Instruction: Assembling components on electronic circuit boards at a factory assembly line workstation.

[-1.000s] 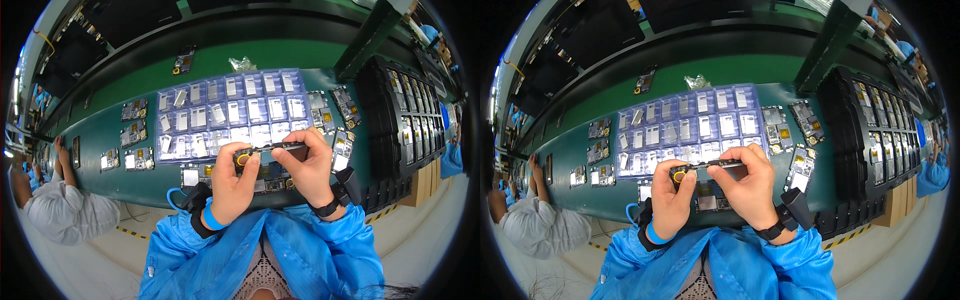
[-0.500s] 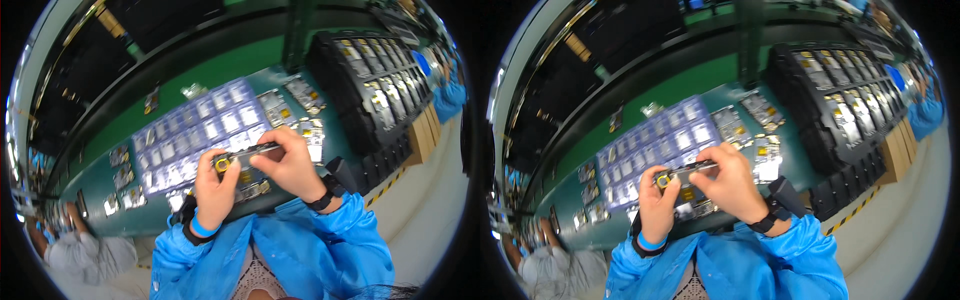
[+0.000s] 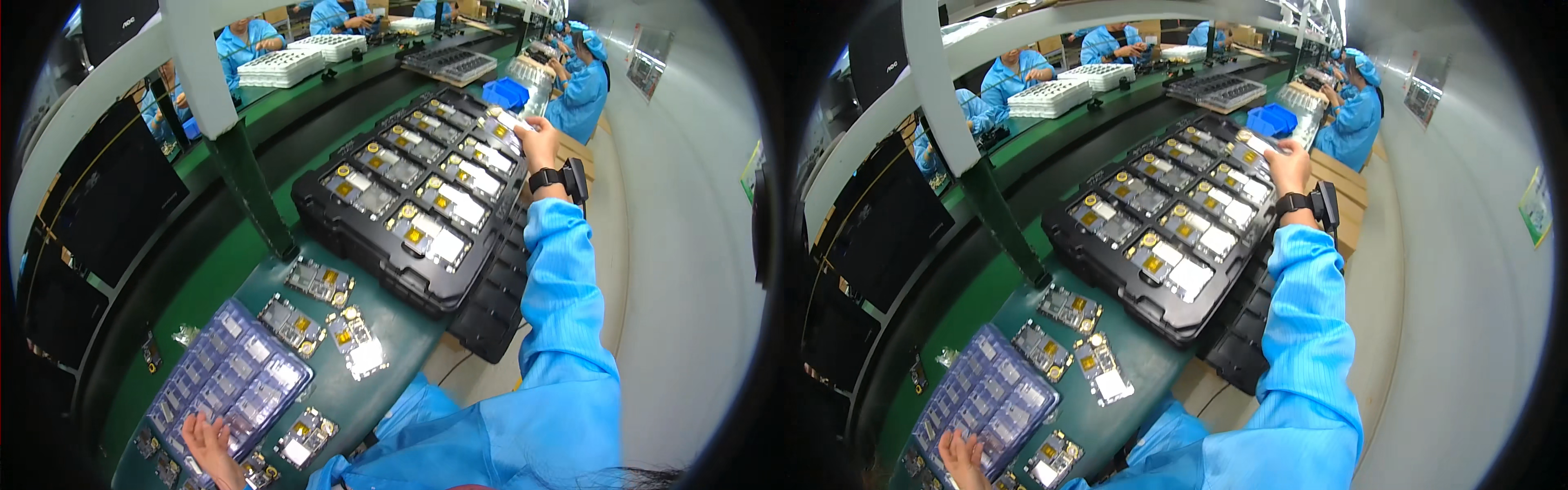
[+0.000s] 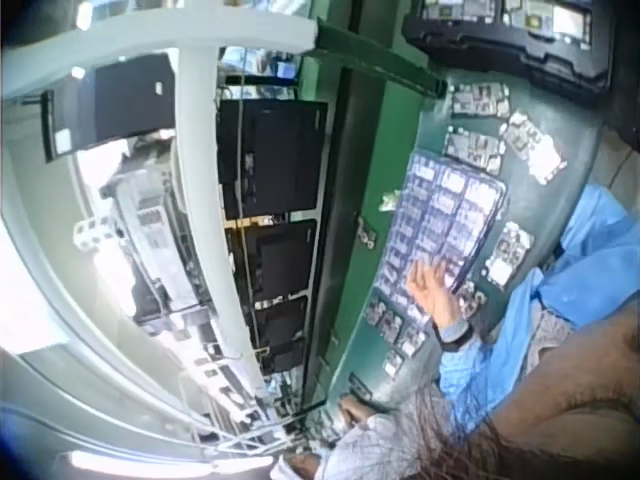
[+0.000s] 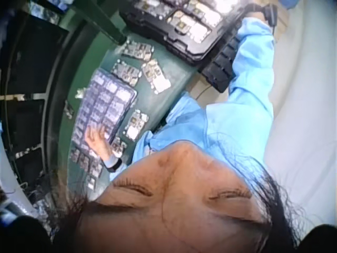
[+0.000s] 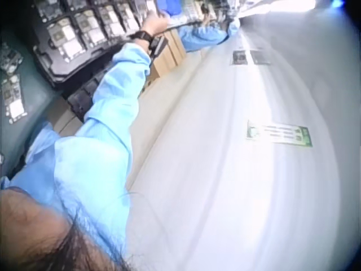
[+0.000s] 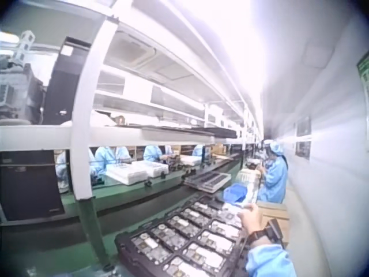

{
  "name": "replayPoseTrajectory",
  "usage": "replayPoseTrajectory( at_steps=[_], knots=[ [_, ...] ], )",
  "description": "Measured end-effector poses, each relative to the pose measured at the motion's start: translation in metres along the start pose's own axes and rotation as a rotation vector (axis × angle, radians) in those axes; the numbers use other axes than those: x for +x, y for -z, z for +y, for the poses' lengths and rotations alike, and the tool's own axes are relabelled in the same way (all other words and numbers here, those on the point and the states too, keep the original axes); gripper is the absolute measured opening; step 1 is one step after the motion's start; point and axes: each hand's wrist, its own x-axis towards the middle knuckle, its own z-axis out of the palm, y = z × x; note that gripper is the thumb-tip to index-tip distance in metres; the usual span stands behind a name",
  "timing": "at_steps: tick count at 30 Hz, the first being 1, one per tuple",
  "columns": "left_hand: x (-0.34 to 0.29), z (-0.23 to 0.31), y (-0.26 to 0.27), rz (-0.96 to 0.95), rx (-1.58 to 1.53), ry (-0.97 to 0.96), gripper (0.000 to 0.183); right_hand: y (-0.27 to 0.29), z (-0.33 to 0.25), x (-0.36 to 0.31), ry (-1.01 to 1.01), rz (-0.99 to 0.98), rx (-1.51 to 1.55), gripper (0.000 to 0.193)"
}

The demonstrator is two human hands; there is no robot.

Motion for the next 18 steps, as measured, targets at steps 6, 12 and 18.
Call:
replayPoseTrajectory(
  at_steps=[6,12,18],
  knots=[
    [0.014,-0.016,0.013,0.194,0.015,0.095,0.036,-0.041,0.062,0.053,-0.169,-0.148,-0.125,0.031],
    [0.026,-0.024,0.026,0.175,0.186,0.153,0.029,-0.053,0.077,0.061,0.051,-0.343,-0.262,0.034],
    [0.033,0.024,0.033,0.366,0.183,0.027,0.028,-0.096,0.070,0.032,0.513,-0.396,-0.683,0.029]
  ],
)
